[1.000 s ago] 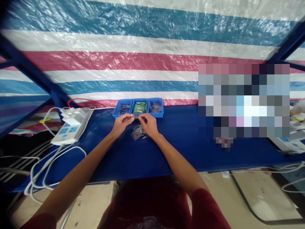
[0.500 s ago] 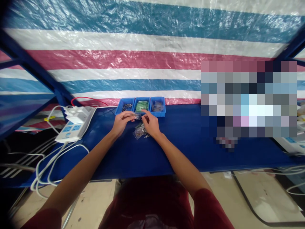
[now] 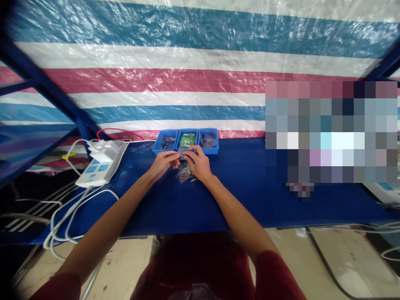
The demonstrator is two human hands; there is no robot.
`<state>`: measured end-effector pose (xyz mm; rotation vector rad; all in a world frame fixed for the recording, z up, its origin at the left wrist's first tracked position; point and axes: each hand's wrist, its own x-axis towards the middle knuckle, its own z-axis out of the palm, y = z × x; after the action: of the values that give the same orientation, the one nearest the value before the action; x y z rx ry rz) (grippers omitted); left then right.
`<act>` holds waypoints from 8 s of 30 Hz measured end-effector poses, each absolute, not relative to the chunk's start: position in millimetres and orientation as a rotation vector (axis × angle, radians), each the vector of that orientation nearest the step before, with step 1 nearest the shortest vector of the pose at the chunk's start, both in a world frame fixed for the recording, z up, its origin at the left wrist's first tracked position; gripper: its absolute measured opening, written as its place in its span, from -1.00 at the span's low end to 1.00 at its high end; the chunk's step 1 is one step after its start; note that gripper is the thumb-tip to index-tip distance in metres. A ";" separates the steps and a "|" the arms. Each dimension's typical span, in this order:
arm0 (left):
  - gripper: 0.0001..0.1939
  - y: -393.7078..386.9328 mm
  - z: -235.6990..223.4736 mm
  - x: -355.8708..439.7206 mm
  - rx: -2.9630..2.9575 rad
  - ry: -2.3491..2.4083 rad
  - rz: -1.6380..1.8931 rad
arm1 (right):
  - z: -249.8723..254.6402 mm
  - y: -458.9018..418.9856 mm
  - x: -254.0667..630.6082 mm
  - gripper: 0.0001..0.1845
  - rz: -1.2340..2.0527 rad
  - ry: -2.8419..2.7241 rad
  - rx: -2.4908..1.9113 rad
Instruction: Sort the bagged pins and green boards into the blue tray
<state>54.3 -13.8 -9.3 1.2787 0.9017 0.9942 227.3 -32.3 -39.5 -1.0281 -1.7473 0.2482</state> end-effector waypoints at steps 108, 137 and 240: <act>-0.51 1.8 -7.2 40.2 2.652 1.109 0.522 | -23.0 -35.8 243.9 -0.62 0.062 -2.073 -1.925; -0.66 6.2 -0.9 51.4 2.372 1.257 1.067 | 2.7 -15.8 241.6 -0.86 0.213 -2.049 -1.614; -0.74 -2.4 -25.7 39.2 2.735 1.174 0.819 | -36.2 -26.2 237.3 -0.91 0.261 -2.110 -1.562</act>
<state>39.2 -2.4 -25.7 2.7348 1.1737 0.8190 237.3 -26.2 -36.2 -1.5618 -2.1100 0.2612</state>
